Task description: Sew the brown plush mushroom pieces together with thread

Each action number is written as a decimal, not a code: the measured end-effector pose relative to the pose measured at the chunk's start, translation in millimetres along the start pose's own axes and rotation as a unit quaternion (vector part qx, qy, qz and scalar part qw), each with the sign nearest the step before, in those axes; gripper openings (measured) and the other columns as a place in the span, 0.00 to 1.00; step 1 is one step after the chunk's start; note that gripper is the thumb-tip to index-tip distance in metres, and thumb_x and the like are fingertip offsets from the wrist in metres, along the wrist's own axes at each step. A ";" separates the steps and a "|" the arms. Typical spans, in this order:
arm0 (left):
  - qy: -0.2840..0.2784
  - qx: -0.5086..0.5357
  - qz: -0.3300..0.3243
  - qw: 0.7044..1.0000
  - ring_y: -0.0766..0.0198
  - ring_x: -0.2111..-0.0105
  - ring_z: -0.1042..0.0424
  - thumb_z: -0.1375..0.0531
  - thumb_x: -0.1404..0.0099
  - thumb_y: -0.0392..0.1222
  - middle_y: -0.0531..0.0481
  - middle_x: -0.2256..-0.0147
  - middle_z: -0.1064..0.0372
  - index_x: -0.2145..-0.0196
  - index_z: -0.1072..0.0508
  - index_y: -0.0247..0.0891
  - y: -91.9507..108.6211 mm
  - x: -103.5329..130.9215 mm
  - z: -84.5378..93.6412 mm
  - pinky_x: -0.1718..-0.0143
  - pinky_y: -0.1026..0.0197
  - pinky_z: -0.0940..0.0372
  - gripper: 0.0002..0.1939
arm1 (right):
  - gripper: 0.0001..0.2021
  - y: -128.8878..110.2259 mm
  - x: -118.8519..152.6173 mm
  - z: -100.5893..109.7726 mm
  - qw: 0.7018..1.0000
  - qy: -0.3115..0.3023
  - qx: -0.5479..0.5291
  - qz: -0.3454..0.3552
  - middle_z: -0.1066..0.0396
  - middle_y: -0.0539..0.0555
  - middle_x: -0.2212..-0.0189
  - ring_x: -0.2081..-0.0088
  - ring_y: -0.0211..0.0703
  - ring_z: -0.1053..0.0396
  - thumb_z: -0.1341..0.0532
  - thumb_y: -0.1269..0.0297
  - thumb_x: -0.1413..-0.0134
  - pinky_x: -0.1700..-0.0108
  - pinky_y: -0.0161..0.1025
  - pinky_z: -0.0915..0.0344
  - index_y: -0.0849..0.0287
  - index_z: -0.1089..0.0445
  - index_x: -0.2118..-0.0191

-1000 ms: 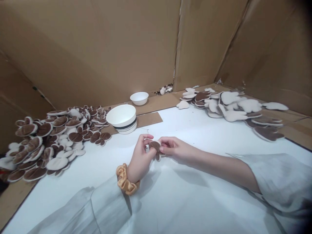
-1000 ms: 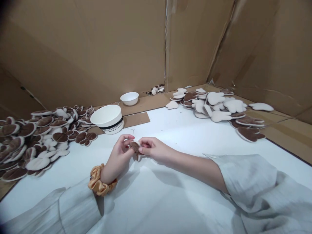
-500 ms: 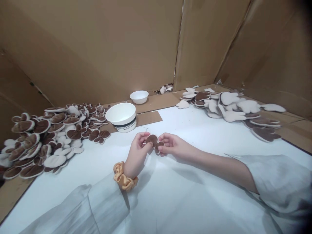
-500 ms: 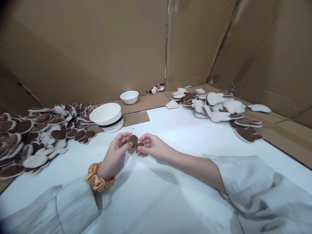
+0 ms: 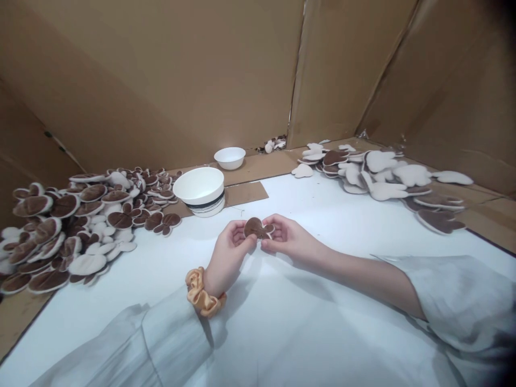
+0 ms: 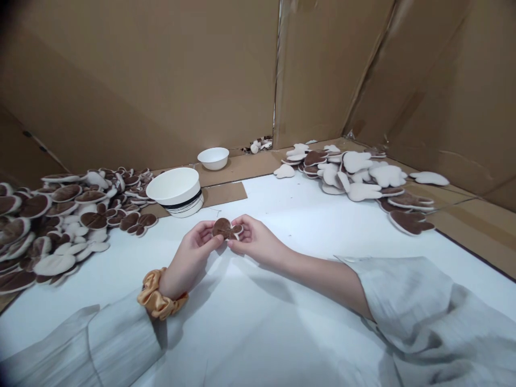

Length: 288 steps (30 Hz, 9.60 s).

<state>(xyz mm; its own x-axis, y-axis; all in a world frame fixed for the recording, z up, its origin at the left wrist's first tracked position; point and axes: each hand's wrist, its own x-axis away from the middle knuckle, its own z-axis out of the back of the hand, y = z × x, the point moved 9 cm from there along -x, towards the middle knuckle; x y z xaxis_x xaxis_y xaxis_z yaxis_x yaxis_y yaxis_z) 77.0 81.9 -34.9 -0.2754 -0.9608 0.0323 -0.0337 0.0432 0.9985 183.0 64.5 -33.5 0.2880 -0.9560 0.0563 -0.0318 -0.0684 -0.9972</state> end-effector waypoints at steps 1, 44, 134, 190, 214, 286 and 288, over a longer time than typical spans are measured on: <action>-0.005 -0.005 0.001 1.000 0.66 0.67 0.33 0.39 0.48 0.39 0.49 0.65 0.33 0.64 0.35 0.34 -0.4 0.2 -0.6 0.65 0.64 0.40 0.13 | 0.13 -0.8 0.3 1.1 1.000 0.006 0.004 0.005 0.38 0.48 0.72 0.74 0.32 0.39 0.38 0.68 0.55 0.70 0.35 0.42 0.59 0.42 0.63; -0.002 -0.049 -0.039 0.998 0.67 0.72 0.31 0.42 0.45 0.40 0.51 0.72 0.30 0.56 0.35 0.35 13.1 3.5 -0.1 0.67 0.64 0.37 0.18 | 0.08 3.9 -0.8 5.9 1.000 0.005 -0.001 -0.024 0.37 0.46 0.83 0.81 0.32 0.41 0.40 0.63 0.53 0.77 0.33 0.46 0.60 0.40 0.71; -0.033 -0.017 0.031 0.999 0.64 0.72 0.34 0.44 0.42 0.48 0.49 0.75 0.31 0.73 0.31 0.32 -2.0 6.2 -6.5 0.66 0.62 0.41 0.14 | 0.05 10.5 8.8 -2.5 0.988 0.019 -0.105 -0.115 0.45 0.46 0.81 0.77 0.31 0.49 0.42 0.73 0.59 0.72 0.35 0.54 0.62 0.40 0.80; -0.027 -0.083 -0.095 0.992 0.66 0.68 0.30 0.43 0.41 0.38 0.48 0.64 0.33 0.53 0.39 0.38 16.5 10.5 -5.3 0.65 0.63 0.36 0.17 | 0.05 -9.6 8.9 0.7 1.000 0.009 0.015 0.003 0.33 0.49 0.77 0.72 0.37 0.32 0.42 0.66 0.50 0.65 0.39 0.36 0.60 0.40 0.68; -0.005 -0.109 -0.027 0.994 0.65 0.72 0.29 0.42 0.43 0.43 0.47 0.72 0.28 0.60 0.31 0.33 12.5 10.2 -3.4 0.69 0.63 0.35 0.14 | 0.07 -10.5 12.2 2.2 0.995 0.031 0.095 -0.027 0.35 0.48 0.81 0.77 0.35 0.35 0.43 0.61 0.48 0.72 0.34 0.40 0.59 0.41 0.70; -0.079 -0.114 0.040 0.989 0.67 0.71 0.35 0.43 0.42 0.42 0.50 0.70 0.35 0.66 0.37 0.34 -3.5 15.3 -18.3 0.70 0.64 0.38 0.09 | 0.07 -3.4 6.4 6.4 0.999 0.011 0.040 -0.010 0.34 0.48 0.78 0.75 0.33 0.36 0.41 0.64 0.50 0.73 0.32 0.42 0.61 0.40 0.70; -0.059 -0.100 0.015 0.993 0.66 0.68 0.34 0.42 0.43 0.40 0.50 0.66 0.36 0.58 0.40 0.37 1.5 16.0 -16.3 0.71 0.65 0.38 0.15 | 0.07 -1.8 7.1 7.6 0.999 0.016 0.048 -0.014 0.35 0.48 0.78 0.75 0.33 0.36 0.41 0.63 0.50 0.72 0.33 0.42 0.61 0.39 0.69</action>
<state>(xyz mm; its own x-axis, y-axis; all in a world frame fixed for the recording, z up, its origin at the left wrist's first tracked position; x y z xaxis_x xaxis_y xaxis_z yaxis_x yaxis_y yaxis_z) 88.2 62.2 -32.1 -0.3836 -0.9209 0.0693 0.1640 0.0059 0.9864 192.3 60.0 -31.6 0.2570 -0.9627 0.0849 0.0684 -0.0695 -0.9952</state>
